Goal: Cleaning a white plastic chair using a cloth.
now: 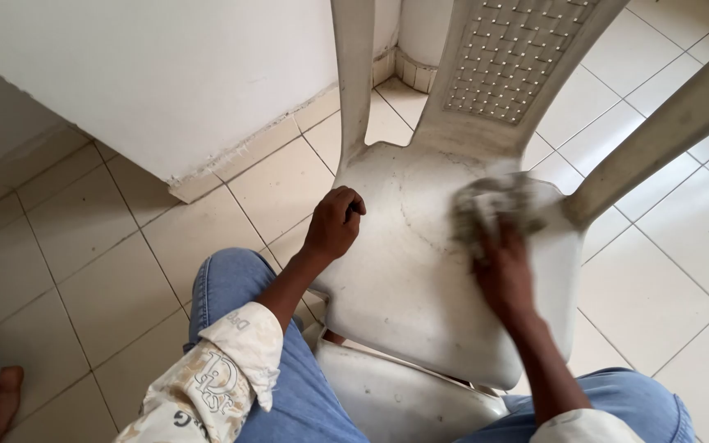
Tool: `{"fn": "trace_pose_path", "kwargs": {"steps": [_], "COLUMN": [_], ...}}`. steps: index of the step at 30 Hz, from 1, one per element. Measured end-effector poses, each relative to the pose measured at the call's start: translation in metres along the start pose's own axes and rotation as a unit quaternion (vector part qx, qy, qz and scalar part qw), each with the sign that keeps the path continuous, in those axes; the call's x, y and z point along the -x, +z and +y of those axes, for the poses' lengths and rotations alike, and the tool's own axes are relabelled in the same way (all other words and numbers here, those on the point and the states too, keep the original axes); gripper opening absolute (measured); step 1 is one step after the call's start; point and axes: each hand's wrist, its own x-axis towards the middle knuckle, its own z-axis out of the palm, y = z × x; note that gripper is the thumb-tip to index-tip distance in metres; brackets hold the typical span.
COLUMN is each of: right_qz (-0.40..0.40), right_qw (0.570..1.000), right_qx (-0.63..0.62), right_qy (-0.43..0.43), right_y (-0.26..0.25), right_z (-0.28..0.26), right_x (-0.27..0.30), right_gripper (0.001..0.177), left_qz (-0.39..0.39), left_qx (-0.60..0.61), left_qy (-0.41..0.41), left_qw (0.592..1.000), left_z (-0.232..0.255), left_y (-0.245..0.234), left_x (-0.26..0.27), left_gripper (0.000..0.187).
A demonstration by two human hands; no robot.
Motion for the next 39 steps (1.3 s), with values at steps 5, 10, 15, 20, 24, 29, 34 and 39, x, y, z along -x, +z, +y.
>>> {"fn": "trace_pose_path", "kwargs": {"steps": [5,10,15,20,24,29,34,39], "right_qz": [-0.066,-0.119,0.017,-0.072,-0.115,-0.081,0.054,-0.029], "right_qw": [0.996,0.918,0.966,0.902,0.983,0.989,0.99,0.999], "right_qx": [-0.033,-0.366,-0.165,-0.281,-0.139,-0.121,0.082,-0.021], "right_qy": [-0.051,0.096,0.198,0.319,-0.012,0.033,0.103,-0.007], "right_y": [-0.003,-0.008,-0.023,-0.024,-0.008,-0.04,-0.032,0.007], "right_z": [-0.051,-0.026,0.021,-0.054,-0.066,-0.018,0.007,-0.056], "right_x": [-0.001,-0.009,-0.001,-0.009,-0.005,-0.015,-0.004,0.008], "right_gripper": [0.079,0.065,0.065,0.07,0.069,0.064,0.082,0.077], "left_qz": [0.005,-0.002,-0.01,-0.006,0.004,0.005,0.0,0.004], "left_qx": [-0.005,-0.002,-0.002,-0.003,0.003,-0.002,0.005,0.011], "left_qy": [0.011,0.006,0.002,-0.002,0.016,0.024,0.003,0.003], "left_qw": [1.0,1.0,1.0,1.0,1.0,1.0,1.0,1.0], "left_z": [-0.004,0.001,0.001,0.003,-0.001,-0.001,0.003,-0.003], "left_y": [0.002,-0.002,-0.002,-0.002,0.002,-0.002,-0.002,0.001], "left_x": [0.001,0.002,0.0,0.0,0.001,0.0,-0.002,-0.001], "left_gripper": [0.007,0.007,0.007,0.008,0.008,0.008,0.007,0.007]}}
